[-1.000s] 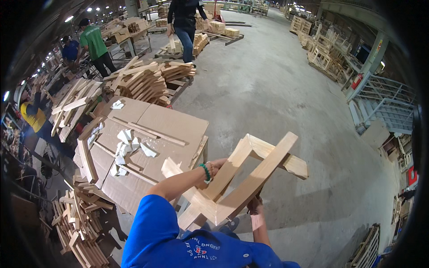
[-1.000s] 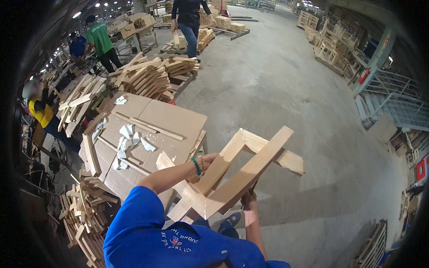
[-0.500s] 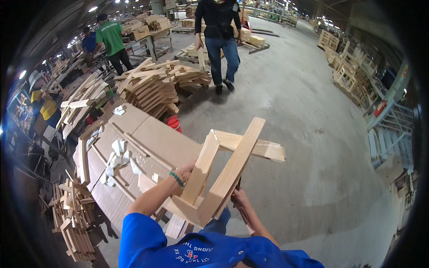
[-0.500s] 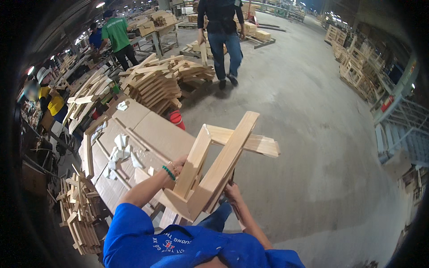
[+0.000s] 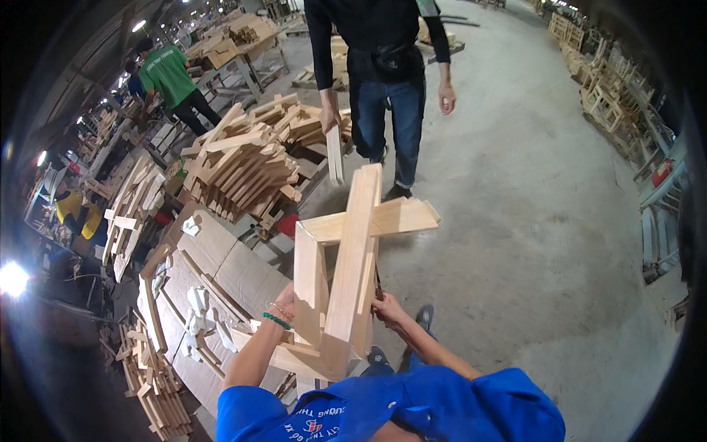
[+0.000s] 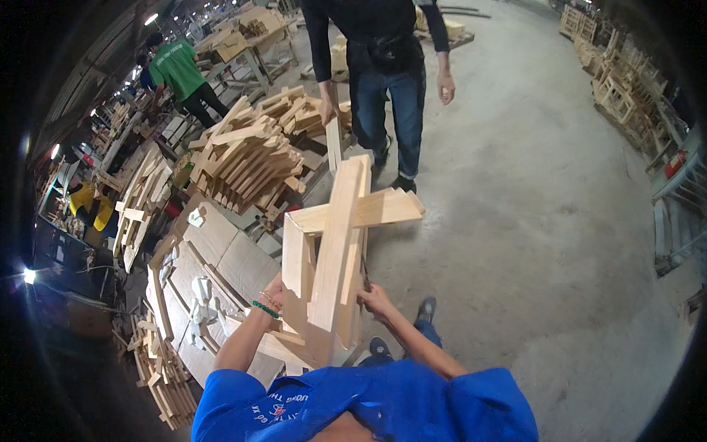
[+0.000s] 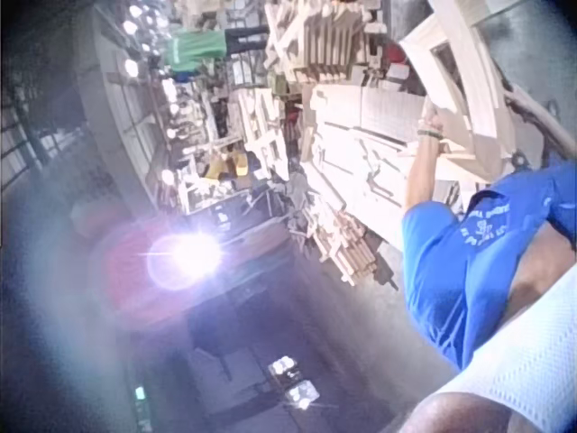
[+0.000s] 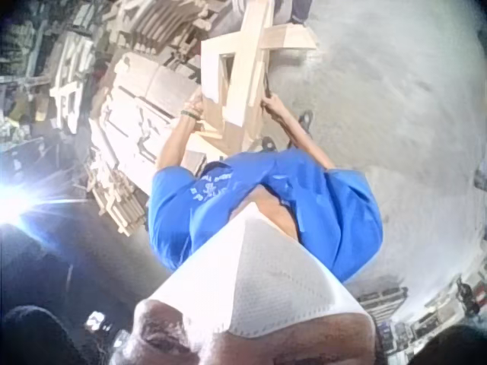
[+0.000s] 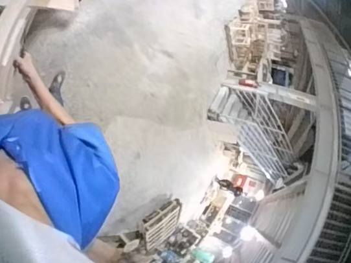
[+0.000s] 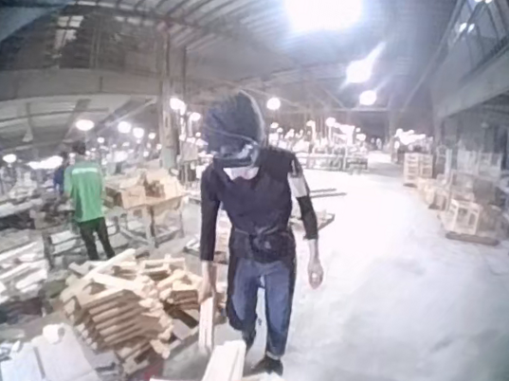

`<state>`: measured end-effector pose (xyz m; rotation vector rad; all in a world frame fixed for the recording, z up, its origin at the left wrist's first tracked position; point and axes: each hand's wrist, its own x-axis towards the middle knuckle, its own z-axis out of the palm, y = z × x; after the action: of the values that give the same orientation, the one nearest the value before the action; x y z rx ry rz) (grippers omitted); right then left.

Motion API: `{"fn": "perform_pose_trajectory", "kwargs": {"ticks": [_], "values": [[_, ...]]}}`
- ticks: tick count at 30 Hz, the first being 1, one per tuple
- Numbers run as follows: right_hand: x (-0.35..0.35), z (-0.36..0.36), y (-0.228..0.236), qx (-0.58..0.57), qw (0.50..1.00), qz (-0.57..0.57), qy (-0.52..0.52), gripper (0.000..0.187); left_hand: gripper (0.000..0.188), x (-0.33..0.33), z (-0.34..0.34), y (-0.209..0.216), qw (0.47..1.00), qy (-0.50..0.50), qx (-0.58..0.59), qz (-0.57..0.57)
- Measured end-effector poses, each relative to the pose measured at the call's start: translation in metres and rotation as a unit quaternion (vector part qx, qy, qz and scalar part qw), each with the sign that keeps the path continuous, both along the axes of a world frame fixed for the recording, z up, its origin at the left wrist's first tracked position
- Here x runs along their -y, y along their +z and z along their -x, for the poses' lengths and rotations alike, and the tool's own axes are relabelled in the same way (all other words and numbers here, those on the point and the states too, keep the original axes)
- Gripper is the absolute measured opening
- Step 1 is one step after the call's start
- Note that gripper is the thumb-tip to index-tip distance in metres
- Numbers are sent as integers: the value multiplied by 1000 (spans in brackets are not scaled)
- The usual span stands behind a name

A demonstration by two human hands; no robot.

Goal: The person assembles wooden chair frames by hand in a workshop. They pick up individual wooden pieces, fit them together to form rectangular frames, and stack the completed units on the floor.

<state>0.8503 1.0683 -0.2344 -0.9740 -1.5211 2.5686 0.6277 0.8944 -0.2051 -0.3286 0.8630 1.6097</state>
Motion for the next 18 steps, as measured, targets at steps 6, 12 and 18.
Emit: {"fn": "perform_pose_trajectory", "kwargs": {"ticks": [6, 12, 18], "values": [[-61, 50, -25, -41, 997, -21, 62, 32, 36, -14, 2, -4, 968, 127, -14, 215], [-53, 103, -10, -9, 968, 37, 246, 37, 37, 50, -33, -6, 956, 276, -9, 101], [-10, 142, -10, -15, 938, 74, 338, 34, 38, 113, -54, 4, 915, 370, -11, 160]]}}
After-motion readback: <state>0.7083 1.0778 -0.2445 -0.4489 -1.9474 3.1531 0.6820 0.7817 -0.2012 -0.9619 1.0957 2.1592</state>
